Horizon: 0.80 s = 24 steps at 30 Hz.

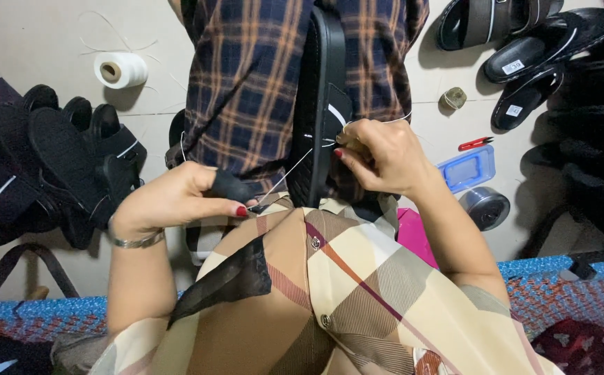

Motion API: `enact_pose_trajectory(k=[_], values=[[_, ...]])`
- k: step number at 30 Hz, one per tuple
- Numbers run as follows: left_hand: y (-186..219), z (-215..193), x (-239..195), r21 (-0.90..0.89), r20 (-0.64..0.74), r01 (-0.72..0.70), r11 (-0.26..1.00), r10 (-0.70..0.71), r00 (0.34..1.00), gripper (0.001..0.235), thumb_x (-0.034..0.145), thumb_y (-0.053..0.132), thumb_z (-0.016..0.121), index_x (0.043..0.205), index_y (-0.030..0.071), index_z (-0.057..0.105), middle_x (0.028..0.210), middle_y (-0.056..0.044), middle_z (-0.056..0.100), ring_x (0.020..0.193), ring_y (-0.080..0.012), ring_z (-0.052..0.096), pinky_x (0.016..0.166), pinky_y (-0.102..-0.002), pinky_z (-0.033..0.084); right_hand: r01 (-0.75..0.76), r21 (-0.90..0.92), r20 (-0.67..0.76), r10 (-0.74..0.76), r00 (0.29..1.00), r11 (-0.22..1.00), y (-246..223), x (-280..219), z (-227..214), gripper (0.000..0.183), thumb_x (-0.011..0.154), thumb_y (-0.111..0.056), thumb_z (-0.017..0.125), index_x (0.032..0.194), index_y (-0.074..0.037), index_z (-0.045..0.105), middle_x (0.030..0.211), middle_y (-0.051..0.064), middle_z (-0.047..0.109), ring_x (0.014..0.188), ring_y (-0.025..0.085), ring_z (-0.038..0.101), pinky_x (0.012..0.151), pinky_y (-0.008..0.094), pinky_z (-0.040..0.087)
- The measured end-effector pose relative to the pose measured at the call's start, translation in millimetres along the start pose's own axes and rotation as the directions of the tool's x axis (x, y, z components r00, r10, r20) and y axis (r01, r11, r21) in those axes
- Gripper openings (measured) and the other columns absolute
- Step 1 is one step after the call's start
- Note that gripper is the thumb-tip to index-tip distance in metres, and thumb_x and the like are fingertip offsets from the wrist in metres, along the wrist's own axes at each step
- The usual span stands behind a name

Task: The person sits on the floor and sews a black shoe using a needle and white thread. They repeatedly push the needle through the shoe material and pull the thread to secure the stitching.

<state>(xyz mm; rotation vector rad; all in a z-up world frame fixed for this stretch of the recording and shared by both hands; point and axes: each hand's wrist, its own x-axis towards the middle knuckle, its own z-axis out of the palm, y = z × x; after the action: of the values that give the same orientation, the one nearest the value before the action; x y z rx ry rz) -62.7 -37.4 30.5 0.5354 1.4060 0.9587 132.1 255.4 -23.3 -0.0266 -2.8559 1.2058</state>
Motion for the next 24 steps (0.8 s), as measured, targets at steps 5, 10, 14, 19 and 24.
enact_pose_trajectory(k=[5, 10, 14, 19, 24], values=[[-8, 6, 16, -0.011, 0.216, -0.115, 0.993, 0.115, 0.970, 0.021, 0.085, 0.017, 0.079, 0.105, 0.011, 0.083, 0.101, -0.008, 0.080, 0.093, -0.0181, 0.072, 0.086, -0.040, 0.059, 0.017, 0.066, -0.051, -0.013, 0.999, 0.998, -5, 4, 1, 0.021, 0.090, -0.019, 0.074, 0.104, -0.011, 0.061, 0.060, 0.007, 0.056, 0.055, 0.031, 0.064, 0.055, 0.038, 0.053], [-29, -7, 6, -0.009, 0.150, -0.120, 0.993, 0.120, 0.981, 0.023, 0.086, 0.013, 0.077, 0.108, 0.008, 0.082, 0.101, -0.010, 0.080, 0.092, -0.0171, 0.069, 0.086, -0.040, 0.058, 0.028, -0.274, -0.005, -0.031, 1.000, 0.961, -40, 13, -11, 0.027, 0.087, -0.021, 0.075, 0.109, -0.015, 0.060, 0.061, 0.004, 0.057, 0.054, 0.028, 0.066, 0.055, 0.040, 0.054], [-18, 3, 23, -0.357, -0.060, -0.523, 0.774, 0.539, 0.840, 0.010, 0.094, 0.007, 0.066, 0.101, 0.007, 0.072, 0.145, -0.020, 0.057, 0.137, -0.0377, 0.053, 0.117, -0.052, 0.038, 0.059, -0.339, -0.013, -0.067, 0.998, 0.939, -36, 15, -12, 0.025, 0.089, -0.025, 0.074, 0.108, -0.018, 0.059, 0.060, 0.002, 0.054, 0.052, 0.025, 0.065, 0.053, 0.037, 0.054], [-21, 47, 56, -0.603, -0.235, -0.383, 0.700, 0.303, 0.924, 0.029, 0.100, 0.002, 0.060, 0.129, -0.001, 0.063, 0.114, -0.019, 0.066, 0.057, -0.0060, 0.052, 0.046, -0.016, 0.041, 0.087, -0.371, -0.021, -0.102, 0.995, 0.924, -32, 15, -9, 0.025, 0.089, -0.028, 0.073, 0.108, -0.019, 0.060, 0.059, 0.001, 0.051, 0.052, 0.025, 0.064, 0.054, 0.036, 0.054], [-7, 53, 62, -0.393, -0.323, -0.175, 0.903, 0.043, 0.945, 0.031, 0.090, 0.002, 0.074, 0.120, 0.001, 0.068, 0.107, -0.009, 0.076, 0.080, -0.0063, 0.069, 0.072, -0.022, 0.061, 0.109, -0.367, -0.027, -0.127, 0.991, 0.924, -26, 12, -8, 0.023, 0.090, -0.028, 0.072, 0.108, -0.020, 0.060, 0.059, 0.002, 0.049, 0.051, 0.025, 0.063, 0.053, 0.036, 0.053]])
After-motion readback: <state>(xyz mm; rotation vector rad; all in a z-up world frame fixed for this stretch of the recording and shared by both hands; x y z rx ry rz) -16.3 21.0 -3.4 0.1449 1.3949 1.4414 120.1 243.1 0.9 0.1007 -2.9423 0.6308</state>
